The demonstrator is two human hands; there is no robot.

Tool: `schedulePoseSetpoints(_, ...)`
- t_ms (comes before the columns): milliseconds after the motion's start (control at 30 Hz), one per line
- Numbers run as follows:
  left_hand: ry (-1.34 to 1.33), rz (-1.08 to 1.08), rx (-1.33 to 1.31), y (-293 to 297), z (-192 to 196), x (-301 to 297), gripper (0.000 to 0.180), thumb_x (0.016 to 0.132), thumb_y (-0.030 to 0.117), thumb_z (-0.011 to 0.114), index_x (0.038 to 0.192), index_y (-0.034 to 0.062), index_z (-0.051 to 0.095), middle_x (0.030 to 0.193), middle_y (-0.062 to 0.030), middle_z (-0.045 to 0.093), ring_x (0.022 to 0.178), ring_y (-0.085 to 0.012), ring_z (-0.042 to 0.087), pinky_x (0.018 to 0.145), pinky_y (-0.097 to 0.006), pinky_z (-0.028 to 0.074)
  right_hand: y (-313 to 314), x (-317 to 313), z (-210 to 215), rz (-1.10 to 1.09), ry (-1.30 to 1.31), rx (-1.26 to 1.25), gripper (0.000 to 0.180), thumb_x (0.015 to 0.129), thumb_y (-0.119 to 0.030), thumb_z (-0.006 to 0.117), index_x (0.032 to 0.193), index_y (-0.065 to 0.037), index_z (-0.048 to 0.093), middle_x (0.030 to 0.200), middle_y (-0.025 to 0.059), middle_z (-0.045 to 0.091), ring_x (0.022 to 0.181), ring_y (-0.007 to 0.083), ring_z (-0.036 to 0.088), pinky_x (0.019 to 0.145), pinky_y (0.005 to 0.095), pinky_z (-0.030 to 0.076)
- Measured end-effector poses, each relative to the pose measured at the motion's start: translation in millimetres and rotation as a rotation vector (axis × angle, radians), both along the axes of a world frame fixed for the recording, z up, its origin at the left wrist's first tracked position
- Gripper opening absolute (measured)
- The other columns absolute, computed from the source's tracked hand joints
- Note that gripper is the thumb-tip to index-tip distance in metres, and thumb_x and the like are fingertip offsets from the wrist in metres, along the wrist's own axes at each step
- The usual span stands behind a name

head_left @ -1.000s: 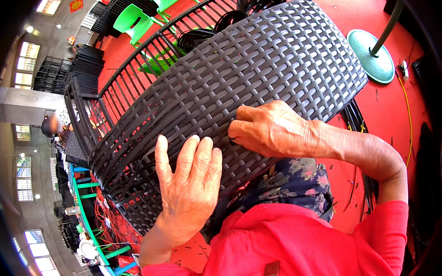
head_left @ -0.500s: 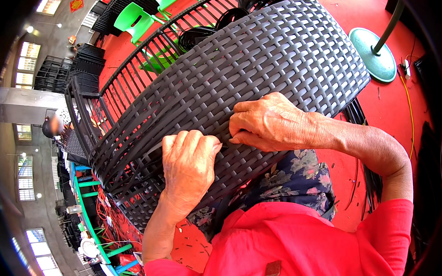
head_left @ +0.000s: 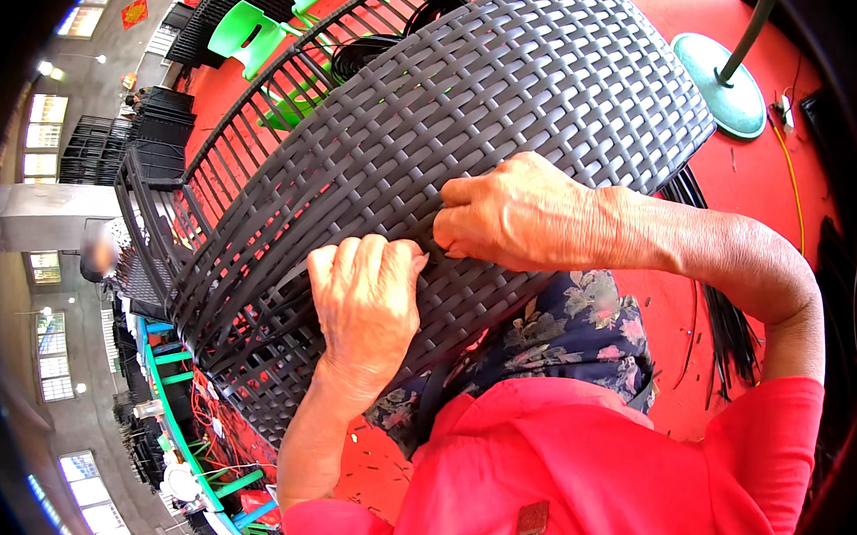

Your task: The person weaves plastic wicker strips through a furniture frame by hand, pulling the strips tight and tucking the ends into the weave.

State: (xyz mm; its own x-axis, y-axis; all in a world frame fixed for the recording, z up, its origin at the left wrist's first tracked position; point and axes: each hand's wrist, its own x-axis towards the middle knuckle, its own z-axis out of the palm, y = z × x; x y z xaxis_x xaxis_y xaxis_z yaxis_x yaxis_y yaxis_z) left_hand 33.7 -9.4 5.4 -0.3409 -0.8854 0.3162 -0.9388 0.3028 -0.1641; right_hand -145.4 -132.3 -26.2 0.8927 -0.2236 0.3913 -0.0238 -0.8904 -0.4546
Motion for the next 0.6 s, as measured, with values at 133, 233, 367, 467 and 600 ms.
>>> schedulePoseSetpoints(133,0.142,0.069,0.178,-6,13,2,0.012,0.089,0.018,0.060,0.083,0.0081,0.062,0.077,-0.0047,0.059,0.076,-0.0247,0.057,0.073,-0.037,0.037,4,3,-3,-0.020,0.003,-0.171,0.016,0.086,-0.023,0.063,0.083,-0.008,0.058,0.081,0.0071,0.057,0.069,0.0267,0.063,0.056,0.0386,0.050)
schedulePoseSetpoints(233,0.106,0.049,0.182,-6,15,1,0.010,0.087,0.018,0.062,0.083,0.0081,0.062,0.076,-0.0047,0.057,0.075,-0.0246,0.056,0.073,-0.037,0.037,-3,6,-3,0.002,0.039,-0.013,0.017,0.086,-0.023,0.061,0.082,-0.007,0.059,0.080,0.0090,0.058,0.073,0.0293,0.063,0.060,0.0398,0.051)
schedulePoseSetpoints(367,-0.023,-0.097,0.104,3,16,-7,0.007,0.083,0.014,0.066,0.086,0.0076,0.064,0.073,-0.0042,0.051,0.070,-0.0240,0.051,0.074,-0.038,0.037,-4,11,-4,-0.068,0.130,0.010,0.021,0.086,-0.026,0.060,0.083,-0.005,0.061,0.079,0.0117,0.063,0.076,0.0325,0.064,0.062,0.0433,0.051)
schedulePoseSetpoints(467,-0.051,-0.108,0.089,4,13,-5,0.009,0.082,0.015,0.067,0.085,0.0087,0.061,0.073,-0.0023,0.048,0.073,-0.0206,0.051,0.077,-0.038,0.038,-9,16,-5,-0.065,0.038,0.046,0.026,0.080,-0.026,0.060,0.072,-0.001,0.067,0.067,0.0170,0.065,0.066,0.0355,0.067,0.058,0.0441,0.053)
schedulePoseSetpoints(600,-0.074,-0.051,0.073,4,11,-7,0.008,0.081,0.013,0.066,0.085,0.0080,0.061,0.073,-0.0040,0.048,0.074,-0.0222,0.051,0.080,-0.039,0.039,-9,18,7,-0.057,0.248,-0.032,0.022,0.085,-0.028,0.059,0.083,-0.007,0.066,0.080,0.0111,0.067,0.079,0.0318,0.065,0.065,0.0429,0.051)
